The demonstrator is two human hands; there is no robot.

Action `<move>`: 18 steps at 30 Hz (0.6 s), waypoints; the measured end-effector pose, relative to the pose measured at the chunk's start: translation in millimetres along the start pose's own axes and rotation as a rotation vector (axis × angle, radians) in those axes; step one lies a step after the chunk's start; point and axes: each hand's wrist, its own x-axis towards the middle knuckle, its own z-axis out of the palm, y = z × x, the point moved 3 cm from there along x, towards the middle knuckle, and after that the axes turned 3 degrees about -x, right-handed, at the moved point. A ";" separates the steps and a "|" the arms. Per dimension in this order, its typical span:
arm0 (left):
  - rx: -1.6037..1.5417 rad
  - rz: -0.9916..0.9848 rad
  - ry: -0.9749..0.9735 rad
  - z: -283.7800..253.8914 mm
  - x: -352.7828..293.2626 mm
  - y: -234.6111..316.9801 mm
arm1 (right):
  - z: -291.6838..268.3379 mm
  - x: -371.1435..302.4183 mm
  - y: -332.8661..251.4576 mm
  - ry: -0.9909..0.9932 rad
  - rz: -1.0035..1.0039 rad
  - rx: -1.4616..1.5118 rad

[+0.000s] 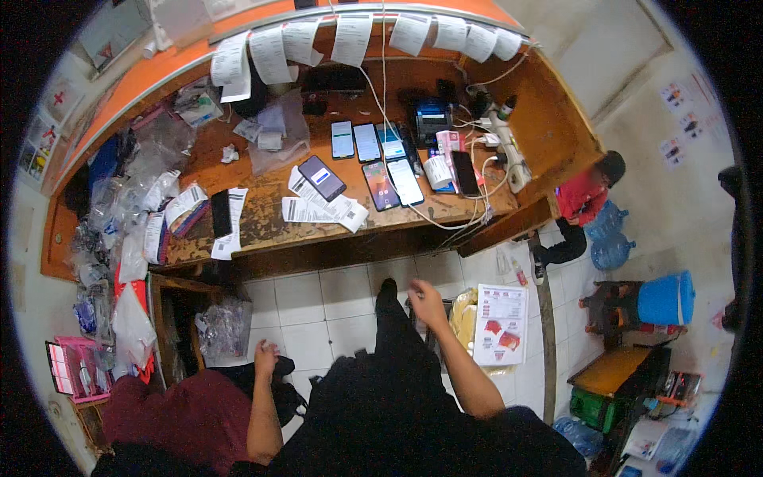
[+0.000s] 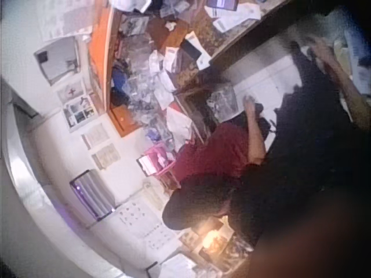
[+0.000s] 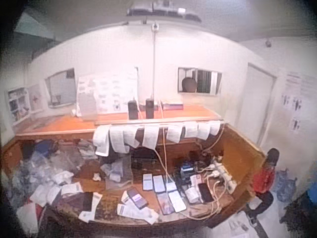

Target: The person assembles flat-packed cardboard boxes on a wooden table, folding flaps and tucking tabs to form each unit. They handle multiple identical boxes one at a time, arranging the finished boxes in rows on the table.

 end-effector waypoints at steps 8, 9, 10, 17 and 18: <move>-0.032 -0.134 0.088 102.1 -40.0 132.0 | 33.6 255.6 -105.5 -0.183 -0.237 -0.089; -0.027 -0.183 0.133 108.7 -37.3 139.4 | 37.7 270.0 -113.2 -0.242 -0.256 -0.054; 0.004 -0.226 0.117 113.2 -32.1 143.5 | 38.9 276.6 -116.5 -0.204 -0.226 -0.008; -0.137 -0.345 -0.108 101.5 63.3 116.9 | -60.5 281.7 -30.8 0.482 0.193 -0.213; -0.111 -0.365 -0.139 95.0 74.3 115.2 | -80.9 289.5 -16.7 0.516 0.197 -0.337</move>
